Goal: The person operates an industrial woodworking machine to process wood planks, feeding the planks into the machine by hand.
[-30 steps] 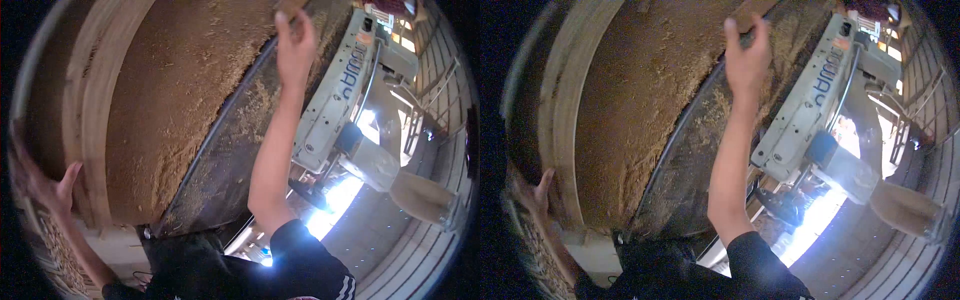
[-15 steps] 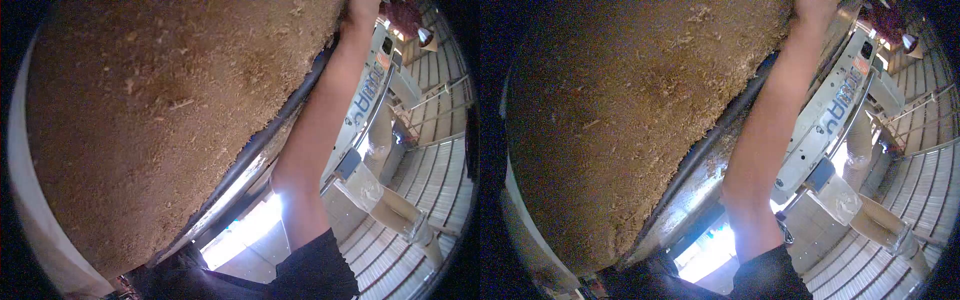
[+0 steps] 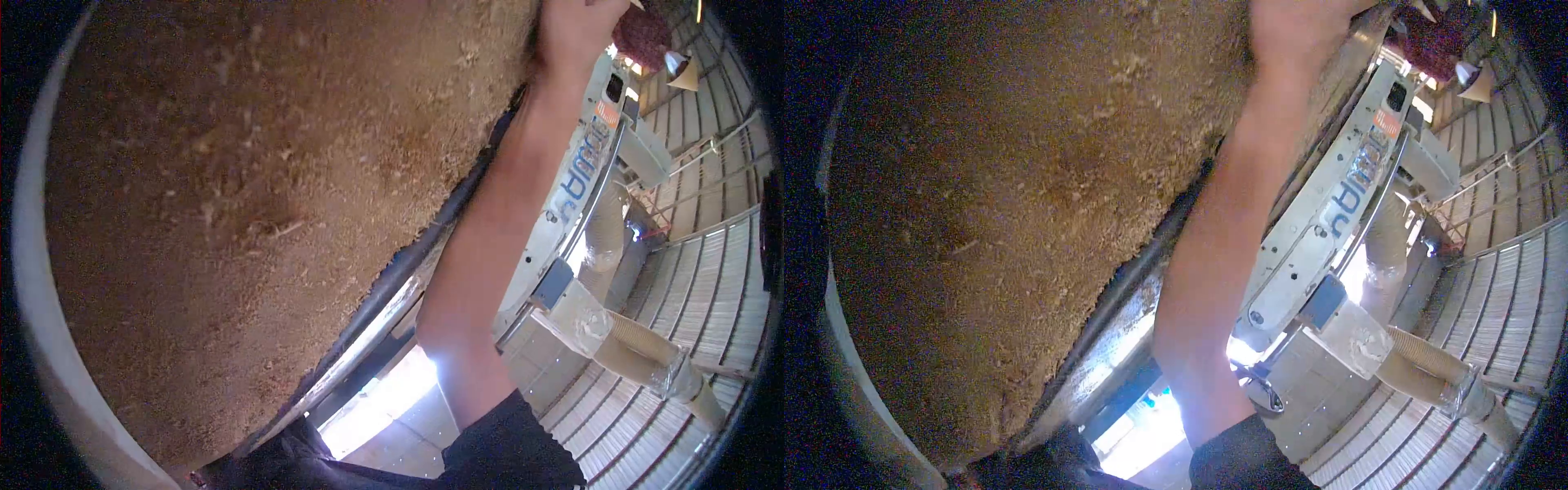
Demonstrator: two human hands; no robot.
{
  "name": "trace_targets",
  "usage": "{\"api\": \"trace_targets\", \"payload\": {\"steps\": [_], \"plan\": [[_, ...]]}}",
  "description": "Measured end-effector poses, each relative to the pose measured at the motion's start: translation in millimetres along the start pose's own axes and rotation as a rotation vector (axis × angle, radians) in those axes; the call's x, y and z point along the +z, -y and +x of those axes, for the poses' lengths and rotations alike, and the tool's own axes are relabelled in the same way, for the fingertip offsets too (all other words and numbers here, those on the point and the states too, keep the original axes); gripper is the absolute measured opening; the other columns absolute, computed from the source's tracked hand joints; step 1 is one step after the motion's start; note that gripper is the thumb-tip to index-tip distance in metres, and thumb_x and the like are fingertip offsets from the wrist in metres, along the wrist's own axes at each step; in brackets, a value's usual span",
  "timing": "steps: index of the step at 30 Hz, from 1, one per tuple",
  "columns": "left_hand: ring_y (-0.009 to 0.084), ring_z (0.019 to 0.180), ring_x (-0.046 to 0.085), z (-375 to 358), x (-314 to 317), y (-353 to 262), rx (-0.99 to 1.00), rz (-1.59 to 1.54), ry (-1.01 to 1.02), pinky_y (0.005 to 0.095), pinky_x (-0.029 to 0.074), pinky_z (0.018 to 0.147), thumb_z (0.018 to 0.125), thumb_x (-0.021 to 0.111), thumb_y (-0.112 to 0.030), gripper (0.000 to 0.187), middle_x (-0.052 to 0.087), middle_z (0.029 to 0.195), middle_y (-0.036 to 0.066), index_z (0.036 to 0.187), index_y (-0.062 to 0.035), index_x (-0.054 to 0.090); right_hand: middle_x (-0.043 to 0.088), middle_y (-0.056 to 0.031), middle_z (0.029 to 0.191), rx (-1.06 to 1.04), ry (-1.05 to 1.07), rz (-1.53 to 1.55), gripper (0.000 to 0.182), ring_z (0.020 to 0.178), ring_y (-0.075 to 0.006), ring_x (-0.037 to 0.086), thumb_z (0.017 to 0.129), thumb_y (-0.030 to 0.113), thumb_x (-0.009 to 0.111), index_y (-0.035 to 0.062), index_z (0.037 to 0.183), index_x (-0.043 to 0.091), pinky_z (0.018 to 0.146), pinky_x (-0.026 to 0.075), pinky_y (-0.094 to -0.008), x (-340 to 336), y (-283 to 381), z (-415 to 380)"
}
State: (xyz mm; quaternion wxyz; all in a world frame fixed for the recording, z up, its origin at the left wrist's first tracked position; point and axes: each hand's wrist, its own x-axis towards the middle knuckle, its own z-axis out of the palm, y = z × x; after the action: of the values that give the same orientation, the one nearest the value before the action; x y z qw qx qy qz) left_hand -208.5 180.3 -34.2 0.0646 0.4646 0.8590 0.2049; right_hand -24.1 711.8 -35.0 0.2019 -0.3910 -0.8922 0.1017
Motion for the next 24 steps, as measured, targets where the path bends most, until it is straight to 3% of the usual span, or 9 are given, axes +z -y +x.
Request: {"api": "trace_targets", "payload": {"steps": [3, 7, 9, 11, 13, 16, 17, 20, 24], "plan": [[0.0399, 0.151, 0.028, -1, -4, -2, -0.005, 0.012, -0.012, 0.0526, 0.019, 0.122, 0.053, 0.070, -0.088, 0.142, 0.031, 0.164, 0.024, 0.160, -0.0032, 0.032, 0.063, -0.0278, 0.126, -0.003, -0.074, -0.395, 0.057, 0.120, -0.0413, 0.060, 0.100, 0.048, 0.063, -0.0016, 0.127, 0.054, 0.101, 0.045, -0.0460, -2, 39, -24], [0.0403, 0.151, 0.028, 0, -16, -8, 0.000, 0.059, -0.025, 0.0527, 0.019, 0.121, 0.052, 0.069, -0.090, 0.144, 0.031, 0.164, 0.024, 0.160, -0.0030, 0.032, 0.067, -0.0246, 0.116, 0.264, -0.127, -0.256, 0.054, 0.108, -0.0386, 0.066, 0.098, 0.046, 0.067, -0.0013, 0.122, 0.059, 0.092, 0.051, -0.0454, -1, 88, -57], [0.0405, 0.151, 0.028, -2, -27, -14, -0.008, 0.103, -0.036, 0.0527, 0.020, 0.121, 0.051, 0.068, -0.091, 0.145, 0.031, 0.164, 0.024, 0.160, -0.0029, 0.032, 0.055, -0.0245, 0.145, -0.073, -0.092, -0.170, 0.082, 0.143, -0.0510, 0.037, 0.098, 0.051, 0.064, -0.0040, 0.151, 0.035, 0.120, 0.028, -0.0543, -1, 54, -79], [0.0407, 0.151, 0.028, 3, -26, -23, -0.050, 0.160, -0.065, 0.0527, 0.020, 0.121, 0.051, 0.067, -0.092, 0.145, 0.031, 0.164, 0.024, 0.160, -0.0028, 0.033, 0.043, -0.0257, 0.155, 0.000, 0.032, -0.187, 0.089, 0.147, -0.0563, 0.026, 0.099, 0.055, 0.058, -0.0038, 0.156, 0.022, 0.122, 0.019, -0.0612, -18, 82, -101], [0.0409, 0.151, 0.028, 9, -27, -37, -0.096, 0.198, -0.096, 0.0528, 0.020, 0.121, 0.050, 0.066, -0.093, 0.146, 0.031, 0.164, 0.024, 0.160, -0.0027, 0.033, 0.030, -0.0246, 0.163, 0.036, 0.041, -0.250, 0.085, 0.149, -0.0553, 0.024, 0.099, 0.057, 0.058, 0.0004, 0.155, 0.026, 0.118, 0.017, -0.0699, -24, 101, -128], [0.0382, 0.154, 0.022, 9, -37, -50, -0.121, 0.199, -0.159, 0.0580, 0.007, 0.121, 0.056, 0.064, -0.094, 0.138, 0.030, 0.165, 0.021, 0.161, -0.0099, 0.035, 0.021, -0.0231, 0.167, 0.063, 0.094, -0.273, 0.082, 0.150, -0.0549, 0.021, 0.098, 0.060, 0.057, 0.0040, 0.152, 0.031, 0.116, 0.015, -0.0745, -39, 127, -170], [0.0375, 0.155, 0.021, 4, -34, -48, -0.133, 0.172, -0.160, 0.0604, 0.003, 0.122, 0.055, 0.073, -0.088, 0.139, 0.027, 0.167, 0.019, 0.163, -0.0119, 0.029, 0.021, -0.0231, 0.167, 0.067, 0.070, -0.237, 0.082, 0.150, -0.0549, 0.021, 0.098, 0.060, 0.057, 0.0040, 0.152, 0.031, 0.116, 0.015, -0.0745, -43, 134, -184], [0.0374, 0.156, 0.019, -2, -32, -50, -0.152, 0.176, -0.190, 0.0630, 0.004, 0.121, 0.060, 0.065, -0.093, 0.133, 0.024, 0.166, 0.020, 0.163, -0.0160, 0.030, 0.022, -0.0235, 0.167, 0.051, 0.129, -0.257, 0.081, 0.151, -0.0547, 0.019, 0.097, 0.063, 0.057, 0.0053, 0.149, 0.034, 0.115, 0.014, -0.0766, -55, 158, -234], [0.0363, 0.156, 0.016, -5, -30, -50, -0.130, 0.165, -0.235, 0.0648, 0.003, 0.121, 0.062, 0.069, -0.090, 0.131, 0.021, 0.167, 0.020, 0.164, -0.0205, 0.026, 0.016, -0.0249, 0.167, 0.007, 0.149, -0.213, 0.085, 0.151, -0.0562, 0.013, 0.098, 0.067, 0.050, 0.0042, 0.152, 0.029, 0.114, 0.011, -0.0787, -74, 201, -292]]}}
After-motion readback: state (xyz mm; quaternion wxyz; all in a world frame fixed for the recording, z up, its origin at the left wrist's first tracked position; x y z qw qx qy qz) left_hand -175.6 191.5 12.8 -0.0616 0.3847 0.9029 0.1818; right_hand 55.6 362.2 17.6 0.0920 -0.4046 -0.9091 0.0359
